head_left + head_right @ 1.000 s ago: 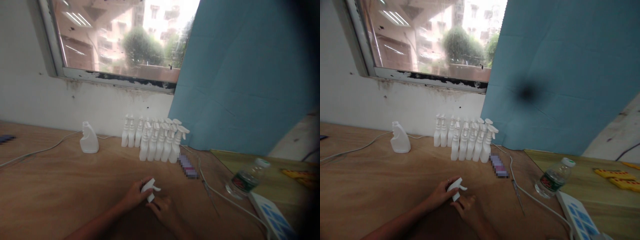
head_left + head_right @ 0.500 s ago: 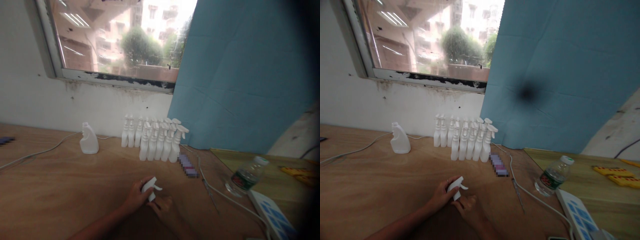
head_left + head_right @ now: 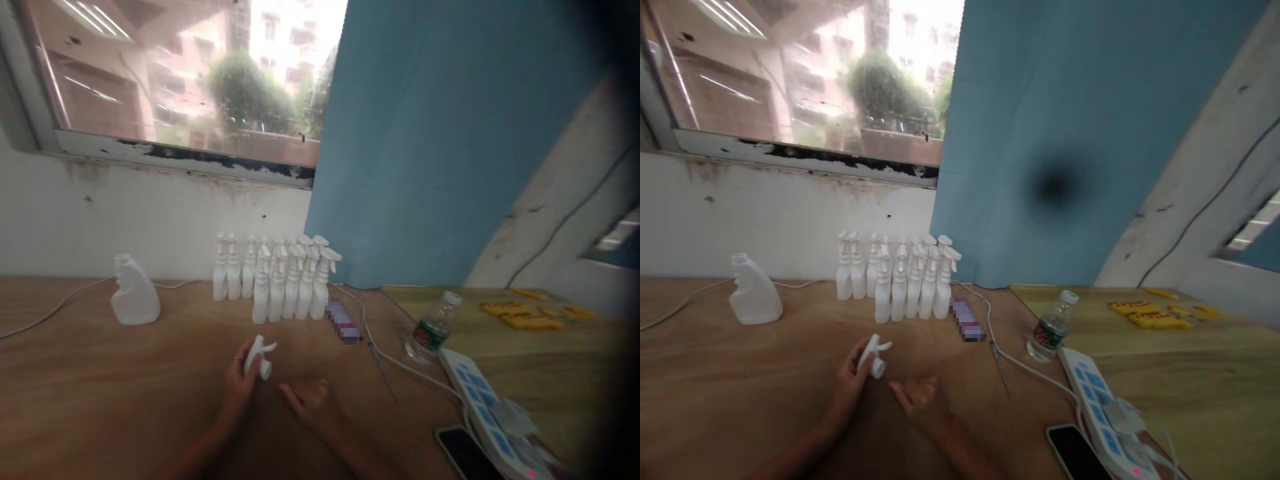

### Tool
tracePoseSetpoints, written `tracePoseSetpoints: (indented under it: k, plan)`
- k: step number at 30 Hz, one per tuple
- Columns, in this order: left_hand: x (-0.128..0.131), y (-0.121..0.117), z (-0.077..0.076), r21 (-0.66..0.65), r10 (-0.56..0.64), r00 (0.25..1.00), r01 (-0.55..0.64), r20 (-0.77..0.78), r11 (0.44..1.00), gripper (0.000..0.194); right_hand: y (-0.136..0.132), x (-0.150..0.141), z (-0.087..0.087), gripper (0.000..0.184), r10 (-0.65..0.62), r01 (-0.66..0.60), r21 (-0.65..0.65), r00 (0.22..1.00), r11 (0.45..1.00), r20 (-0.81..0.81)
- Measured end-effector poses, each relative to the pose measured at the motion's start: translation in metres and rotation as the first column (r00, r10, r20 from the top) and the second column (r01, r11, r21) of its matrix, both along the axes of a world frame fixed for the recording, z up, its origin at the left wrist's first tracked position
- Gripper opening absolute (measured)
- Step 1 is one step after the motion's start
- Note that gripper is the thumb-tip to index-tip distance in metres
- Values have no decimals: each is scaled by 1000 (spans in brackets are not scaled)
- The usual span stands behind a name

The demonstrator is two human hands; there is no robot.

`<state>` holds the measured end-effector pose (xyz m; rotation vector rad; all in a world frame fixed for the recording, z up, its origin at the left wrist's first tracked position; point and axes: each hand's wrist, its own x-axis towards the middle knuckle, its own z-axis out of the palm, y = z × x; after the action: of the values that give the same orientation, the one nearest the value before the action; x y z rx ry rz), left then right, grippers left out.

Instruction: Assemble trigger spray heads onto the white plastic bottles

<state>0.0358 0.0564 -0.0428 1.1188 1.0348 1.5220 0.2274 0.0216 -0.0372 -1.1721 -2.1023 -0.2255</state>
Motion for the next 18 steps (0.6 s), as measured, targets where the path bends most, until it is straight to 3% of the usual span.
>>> tracePoseSetpoints:
  k: [2,5,9,14,18]
  plan:
    - [-7,8,-2,-98,59,993,-49,104,994,61,7,17,7,49,-151,150,-77,988,986,-8]
    - [-13,12,1,-156,14,985,14,175,988,67,21,50,22,48,-381,361,-218,923,907,-56]
    - [-10,7,12,-143,-75,982,100,173,985,66,37,89,32,35,-504,476,-252,862,843,-60]
    - [-11,10,13,-174,-60,957,113,285,978,68,46,120,40,35,-618,595,-259,786,761,-10]
    - [-17,15,13,-163,-87,918,160,386,973,57,40,149,49,31,-706,691,-320,703,648,89]
